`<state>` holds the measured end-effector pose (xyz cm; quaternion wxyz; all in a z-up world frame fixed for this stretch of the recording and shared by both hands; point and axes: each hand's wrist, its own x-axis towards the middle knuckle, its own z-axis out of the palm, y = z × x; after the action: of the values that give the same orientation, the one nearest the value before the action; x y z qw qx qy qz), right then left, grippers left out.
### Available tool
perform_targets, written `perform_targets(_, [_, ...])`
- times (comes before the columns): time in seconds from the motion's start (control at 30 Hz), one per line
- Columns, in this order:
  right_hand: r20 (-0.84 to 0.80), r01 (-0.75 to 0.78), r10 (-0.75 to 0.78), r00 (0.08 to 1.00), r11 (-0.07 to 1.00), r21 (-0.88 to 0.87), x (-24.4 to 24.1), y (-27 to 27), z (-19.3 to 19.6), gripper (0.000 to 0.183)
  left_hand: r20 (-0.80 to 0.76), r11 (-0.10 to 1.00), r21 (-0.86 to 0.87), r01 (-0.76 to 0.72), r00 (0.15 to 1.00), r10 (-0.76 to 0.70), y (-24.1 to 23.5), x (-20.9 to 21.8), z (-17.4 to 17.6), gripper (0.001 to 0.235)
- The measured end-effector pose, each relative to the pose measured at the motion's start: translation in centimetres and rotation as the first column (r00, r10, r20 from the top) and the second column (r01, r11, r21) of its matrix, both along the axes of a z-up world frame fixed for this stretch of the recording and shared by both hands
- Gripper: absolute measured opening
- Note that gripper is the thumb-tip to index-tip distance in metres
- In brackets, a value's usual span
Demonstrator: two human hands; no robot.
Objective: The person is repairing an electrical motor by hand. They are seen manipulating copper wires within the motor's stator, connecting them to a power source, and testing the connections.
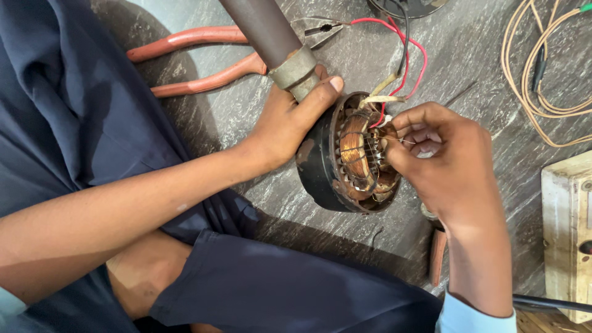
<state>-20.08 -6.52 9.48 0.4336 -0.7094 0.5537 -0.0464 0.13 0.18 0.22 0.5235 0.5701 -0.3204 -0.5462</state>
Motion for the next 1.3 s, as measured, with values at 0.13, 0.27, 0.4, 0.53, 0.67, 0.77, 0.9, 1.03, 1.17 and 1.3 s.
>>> perform_targets(0.13, [0.061, -0.013, 0.009, 0.998, 0.998, 0.067, -0.3, 0.0, 0.0, 0.024, -0.009, 1.000, 0.006, 0.012, 1.000, -0.012, -0.1, 0.0, 0.0, 0.033])
perform_targets(0.27, [0.141, 0.092, -0.127, 0.982, 0.969, 0.231, -1.2, -0.3, 0.5, 0.021, -0.003, 1.000, 0.012, 0.011, 1.000, -0.011, -0.1, 0.1, 0.0, 0.034])
perform_targets(0.4, [0.062, 0.098, -0.117, 0.991, 0.965, 0.243, -0.9, -0.2, 0.6, 0.026, 0.005, 0.999, 0.027, 0.022, 1.000, -0.022, 0.1, 0.1, 0.1, 0.034])
perform_targets(0.53, [-0.010, -0.065, 0.067, 0.998, 0.991, 0.114, -0.1, -0.5, 0.8, 0.036, 0.028, 1.000, 0.003, 0.006, 1.000, -0.006, 0.1, 0.2, 0.0, 0.035])
perform_targets(0.67, [-0.062, -0.060, 0.067, 0.996, 0.993, 0.101, 0.4, -0.6, 0.9, 0.033, 0.043, 1.000, -0.011, 0.004, 0.999, -0.003, 0.1, 0.1, -0.1, 0.035])
perform_targets(0.77, [-0.049, -0.048, 0.051, 0.998, 0.997, 0.063, 0.2, -0.4, 1.1, 0.025, 0.042, 1.000, -0.007, 0.006, 0.999, -0.006, 0.1, 0.1, -0.3, 0.035])
perform_targets(0.9, [-0.033, -0.064, 0.067, 0.997, 0.995, 0.071, -0.2, -0.6, 1.3, 0.021, 0.029, 1.000, -0.017, -0.006, 1.000, 0.007, 0.2, 0.0, -0.5, 0.034])
perform_targets(1.03, [-0.022, -0.095, 0.096, 0.995, 0.994, 0.056, 0.6, -0.7, 1.6, 0.024, 0.054, 1.000, -0.029, -0.006, 0.999, 0.007, 0.2, 0.0, -0.5, 0.036])
perform_targets(1.17, [-0.230, -0.224, 0.208, 0.951, 0.974, -0.043, 1.7, -0.4, 2.2, 0.034, 0.075, 1.000, -0.030, -0.008, 0.997, 0.010, 0.2, 0.0, -0.5, 0.037])
perform_targets(1.3, [-0.213, -0.280, 0.258, 0.942, 0.957, -0.078, 1.7, -0.5, 2.7, 0.033, 0.067, 0.999, -0.043, -0.010, 0.998, 0.013, 0.2, 0.0, -0.6, 0.037])
